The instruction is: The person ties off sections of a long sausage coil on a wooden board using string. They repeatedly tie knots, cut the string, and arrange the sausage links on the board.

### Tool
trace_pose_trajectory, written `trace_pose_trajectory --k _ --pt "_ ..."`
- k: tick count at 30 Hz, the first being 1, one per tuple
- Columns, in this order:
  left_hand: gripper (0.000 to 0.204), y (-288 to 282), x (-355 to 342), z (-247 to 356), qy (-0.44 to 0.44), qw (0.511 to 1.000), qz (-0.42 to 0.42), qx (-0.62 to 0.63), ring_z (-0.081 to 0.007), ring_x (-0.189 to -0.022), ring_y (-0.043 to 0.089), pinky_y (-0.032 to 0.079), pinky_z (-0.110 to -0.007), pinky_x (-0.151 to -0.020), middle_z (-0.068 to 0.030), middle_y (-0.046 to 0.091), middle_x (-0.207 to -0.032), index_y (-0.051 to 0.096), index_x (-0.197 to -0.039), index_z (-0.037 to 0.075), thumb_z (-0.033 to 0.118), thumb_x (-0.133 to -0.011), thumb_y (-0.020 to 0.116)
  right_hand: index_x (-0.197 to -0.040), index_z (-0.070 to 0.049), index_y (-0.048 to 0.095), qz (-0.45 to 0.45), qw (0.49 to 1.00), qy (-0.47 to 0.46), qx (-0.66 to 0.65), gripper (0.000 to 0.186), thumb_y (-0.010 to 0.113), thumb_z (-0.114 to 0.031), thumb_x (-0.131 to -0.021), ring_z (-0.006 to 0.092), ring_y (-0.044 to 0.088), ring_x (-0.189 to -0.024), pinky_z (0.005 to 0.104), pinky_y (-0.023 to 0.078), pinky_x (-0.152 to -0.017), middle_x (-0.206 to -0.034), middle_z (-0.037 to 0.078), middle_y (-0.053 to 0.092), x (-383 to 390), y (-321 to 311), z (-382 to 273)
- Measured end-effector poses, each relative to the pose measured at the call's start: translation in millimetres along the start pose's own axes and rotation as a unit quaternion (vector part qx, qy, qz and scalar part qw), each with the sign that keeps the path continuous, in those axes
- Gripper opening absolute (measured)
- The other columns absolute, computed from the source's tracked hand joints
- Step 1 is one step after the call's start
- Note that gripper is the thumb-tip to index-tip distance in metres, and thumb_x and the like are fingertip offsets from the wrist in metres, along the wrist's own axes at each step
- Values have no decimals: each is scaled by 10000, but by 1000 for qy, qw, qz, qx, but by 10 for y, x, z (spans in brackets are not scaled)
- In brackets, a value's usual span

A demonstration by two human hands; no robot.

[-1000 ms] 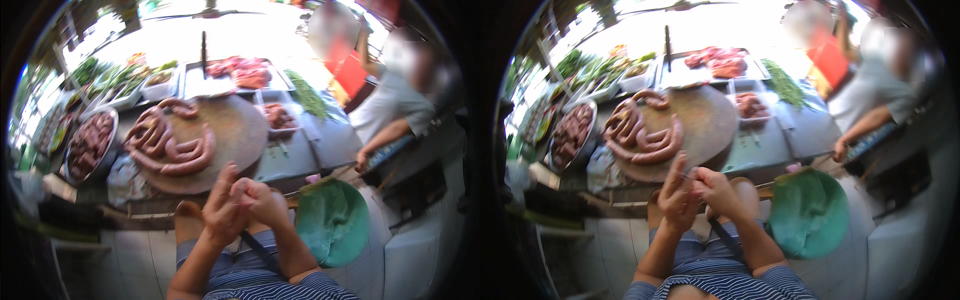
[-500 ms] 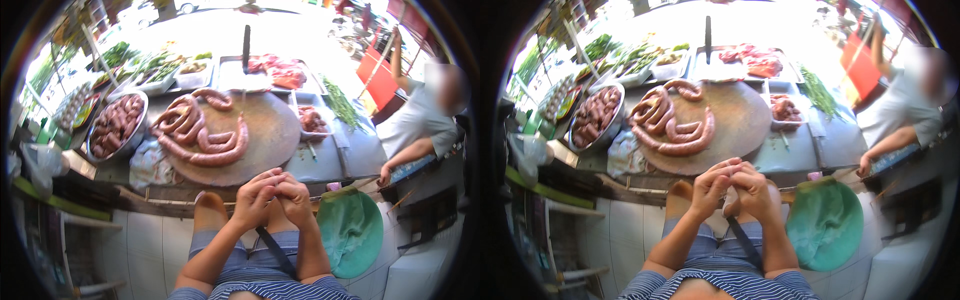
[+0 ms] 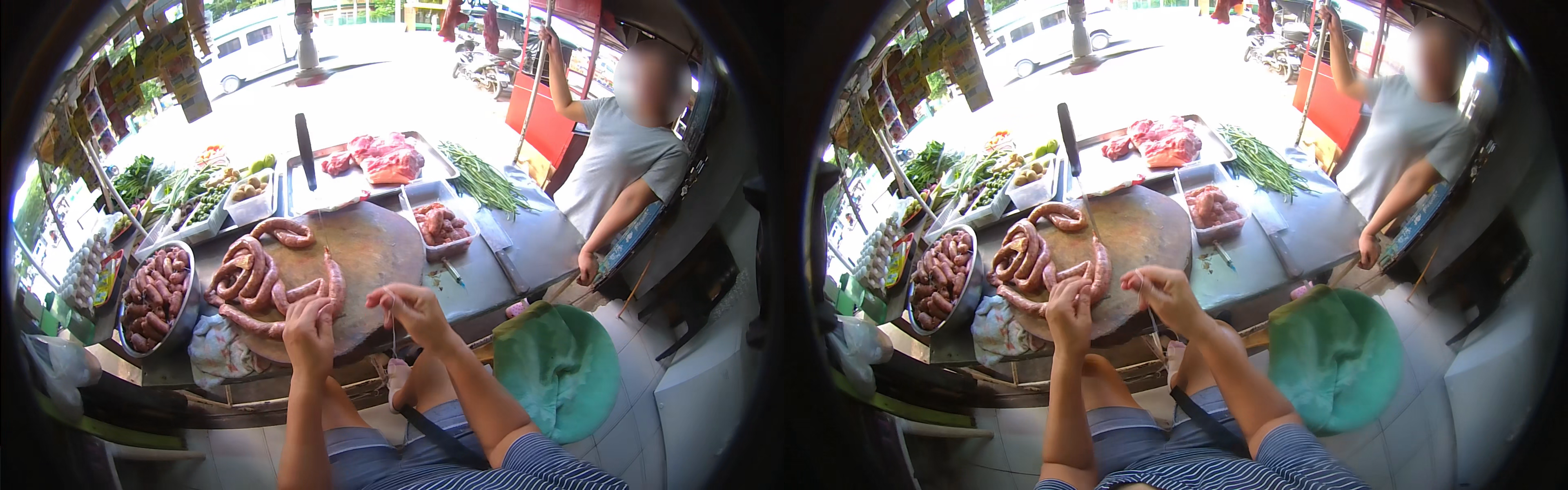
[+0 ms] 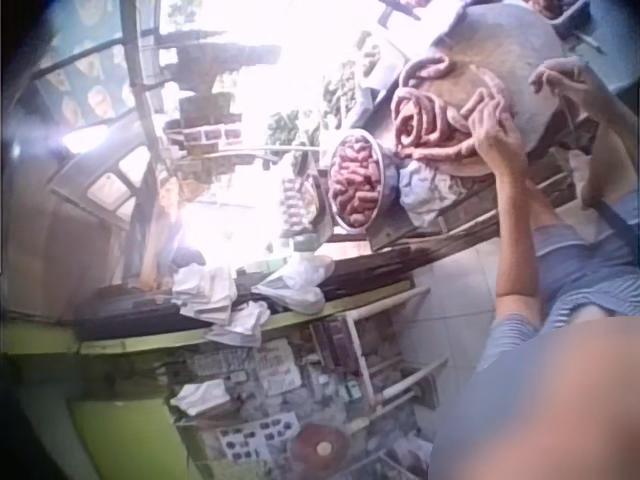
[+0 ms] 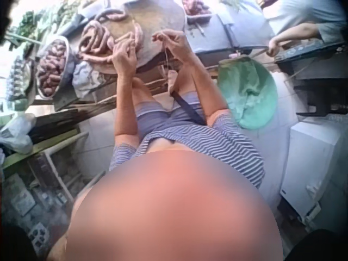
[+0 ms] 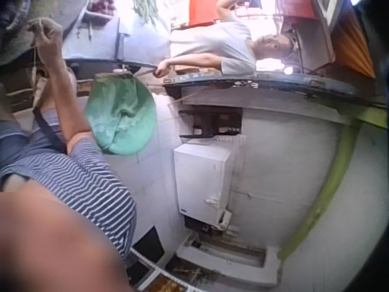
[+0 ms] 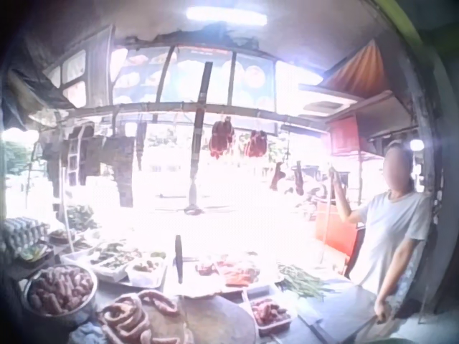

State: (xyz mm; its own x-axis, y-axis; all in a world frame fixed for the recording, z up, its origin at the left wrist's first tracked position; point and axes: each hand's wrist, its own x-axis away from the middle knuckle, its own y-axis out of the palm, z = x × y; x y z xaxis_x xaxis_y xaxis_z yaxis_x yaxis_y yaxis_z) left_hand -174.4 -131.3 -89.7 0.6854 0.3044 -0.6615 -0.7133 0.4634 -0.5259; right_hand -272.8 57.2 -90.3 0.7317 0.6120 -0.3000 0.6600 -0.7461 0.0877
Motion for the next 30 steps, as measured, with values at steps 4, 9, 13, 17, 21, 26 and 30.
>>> trace_pose_trajectory --k 4,9,13,17,21,26,30 --pt "299 154 -95 -195 61 987 -51 -137 -361 -1154 558 412 -464 -1026 -179 628 -1220 650 -1138 1 135 -873 623 -1089 42 677 59 998 5 -15 396 525 -320 -1041 95 598 -625 227 485 -617 -946 101 700 -606 -189 452" --pt "351 312 -6 -305 12 984 -88 -157 -349 -1228 540 403 -444 -1062 -163 604 -1317 638 -1207 8 204 -917 617 -1087 23 655 183 981 53 -38 411 507 -358 -1046 82 590 -607 225 472 -575 -850 81 676 -717 -323 930" --pt "344 284 28 -305 19 988 -67 -135 -347 -1206 554 409 -439 -1055 -161 614 -1301 642 -1204 15 205 -919 610 -1085 -2 665 169 985 6 48 380 521 -352 -1041 61 556 -589 201 441 -543 -842 67 669 -592 -257 1022" --pt "360 250 32 -303 23 986 -64 -151 -334 -1208 552 408 -435 -1051 -159 618 -1283 635 -1202 7 211 -907 616 -1079 1 672 168 983 -1 75 375 547 -349 -1030 48 517 -554 196 419 -528 -827 57 667 -588 -194 940" --pt "370 248 37 -329 30 988 -66 -139 -332 -1210 548 409 -435 -1044 -162 618 -1275 627 -1206 2 207 -898 623 -1066 17 676 179 983 -13 42 376 566 -340 -1023 50 508 -541 205 403 -518 -812 56 667 -598 -193 893" --pt "384 231 44 -317 31 989 -65 -131 -327 -1211 547 407 -434 -1047 -161 620 -1264 628 -1208 2 206 -882 642 -1073 14 673 197 979 -11 49 376 576 -345 -1017 46 502 -533 196 394 -513 -804 55 662 -569 -188 898" --pt "400 257 66 -347 21 989 -76 -125 -328 -1218 541 390 -440 -1062 -165 611 -1277 623 -1218 -2 214 -882 642 -1085 3 668 192 980 -8 61 407 565 -384 -1015 37 496 -528 189 403 -510 -803 47 658 -581 -184 897"
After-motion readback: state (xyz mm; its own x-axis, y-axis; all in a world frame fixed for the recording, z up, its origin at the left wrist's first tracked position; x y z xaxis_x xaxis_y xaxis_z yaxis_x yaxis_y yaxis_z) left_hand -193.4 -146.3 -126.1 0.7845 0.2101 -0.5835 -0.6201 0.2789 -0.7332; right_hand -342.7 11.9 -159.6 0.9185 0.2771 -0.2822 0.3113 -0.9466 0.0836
